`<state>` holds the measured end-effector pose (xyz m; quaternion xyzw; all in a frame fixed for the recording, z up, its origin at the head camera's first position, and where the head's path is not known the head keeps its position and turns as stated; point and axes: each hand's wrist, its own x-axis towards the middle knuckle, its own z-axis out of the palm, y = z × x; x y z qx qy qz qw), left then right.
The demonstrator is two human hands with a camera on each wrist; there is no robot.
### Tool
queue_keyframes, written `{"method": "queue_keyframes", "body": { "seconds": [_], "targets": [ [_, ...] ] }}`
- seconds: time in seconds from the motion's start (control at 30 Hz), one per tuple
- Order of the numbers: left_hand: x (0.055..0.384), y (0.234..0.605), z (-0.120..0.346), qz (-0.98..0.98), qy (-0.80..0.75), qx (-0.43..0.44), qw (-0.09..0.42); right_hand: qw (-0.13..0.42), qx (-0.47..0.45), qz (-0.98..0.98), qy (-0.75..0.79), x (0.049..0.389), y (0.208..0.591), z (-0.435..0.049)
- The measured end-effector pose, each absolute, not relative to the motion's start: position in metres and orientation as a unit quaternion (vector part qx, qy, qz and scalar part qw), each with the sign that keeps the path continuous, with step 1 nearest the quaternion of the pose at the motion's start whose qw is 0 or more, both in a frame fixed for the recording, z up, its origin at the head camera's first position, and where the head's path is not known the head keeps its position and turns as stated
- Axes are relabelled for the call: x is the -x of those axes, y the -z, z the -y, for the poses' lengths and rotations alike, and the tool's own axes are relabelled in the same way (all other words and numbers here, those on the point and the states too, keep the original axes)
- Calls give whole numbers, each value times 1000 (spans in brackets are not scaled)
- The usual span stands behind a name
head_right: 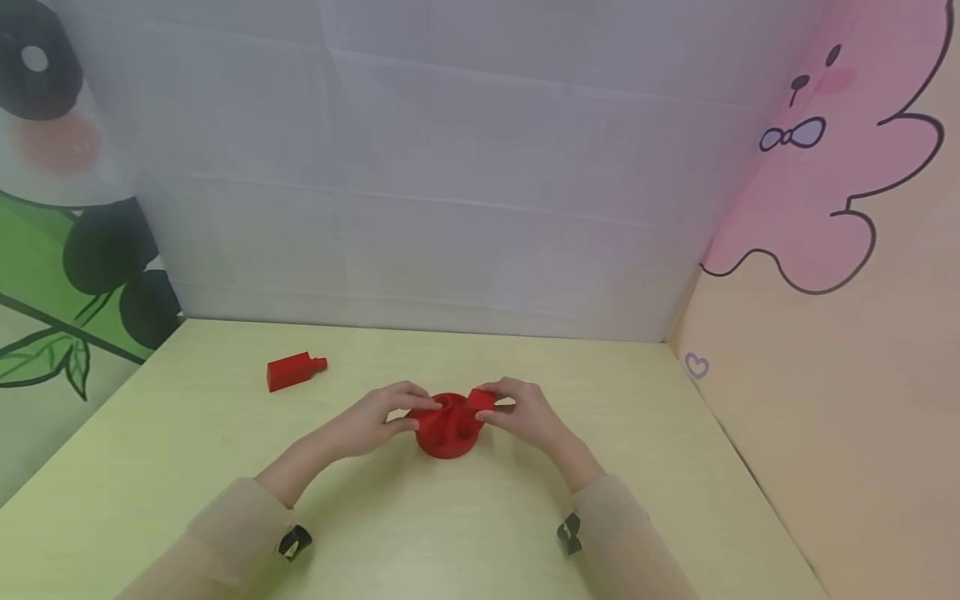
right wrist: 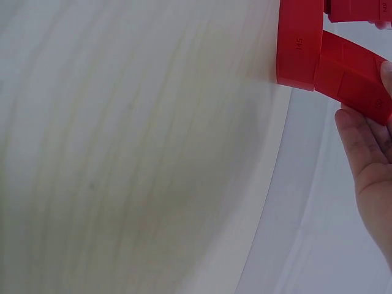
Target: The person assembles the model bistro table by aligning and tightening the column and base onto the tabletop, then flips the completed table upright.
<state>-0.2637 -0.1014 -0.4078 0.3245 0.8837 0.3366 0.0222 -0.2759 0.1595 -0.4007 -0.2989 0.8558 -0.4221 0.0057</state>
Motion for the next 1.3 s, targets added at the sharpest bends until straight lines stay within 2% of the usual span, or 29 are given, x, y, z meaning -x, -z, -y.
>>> {"method": "queue_keyframes", "body": {
  "seconds": [0.17,0.3,0.5,0.6,0.67,1.03,1.3],
  "targets": [
    [266,408,106,-878,-330,-345,28,9,298,-854,427,277,402,-159],
    [264,410,105,-875,-356,-329,12,8,298,-854,427,278,403,-159],
    [254,411,91,-895,-405,-185,-36,8,302,-850,432,278,405,-159],
    [251,411,82,-906,-405,-118,-41,10,301,-850,433,277,405,-158],
    [249,411,78,-907,-406,-102,-37,11,301,-850,433,277,405,-158],
    [252,414,79,-905,-399,-143,-37,4,303,-851,428,275,404,-158],
    [264,415,96,-889,-382,-249,-43,7,298,-850,433,275,402,-159]
  ]
}}
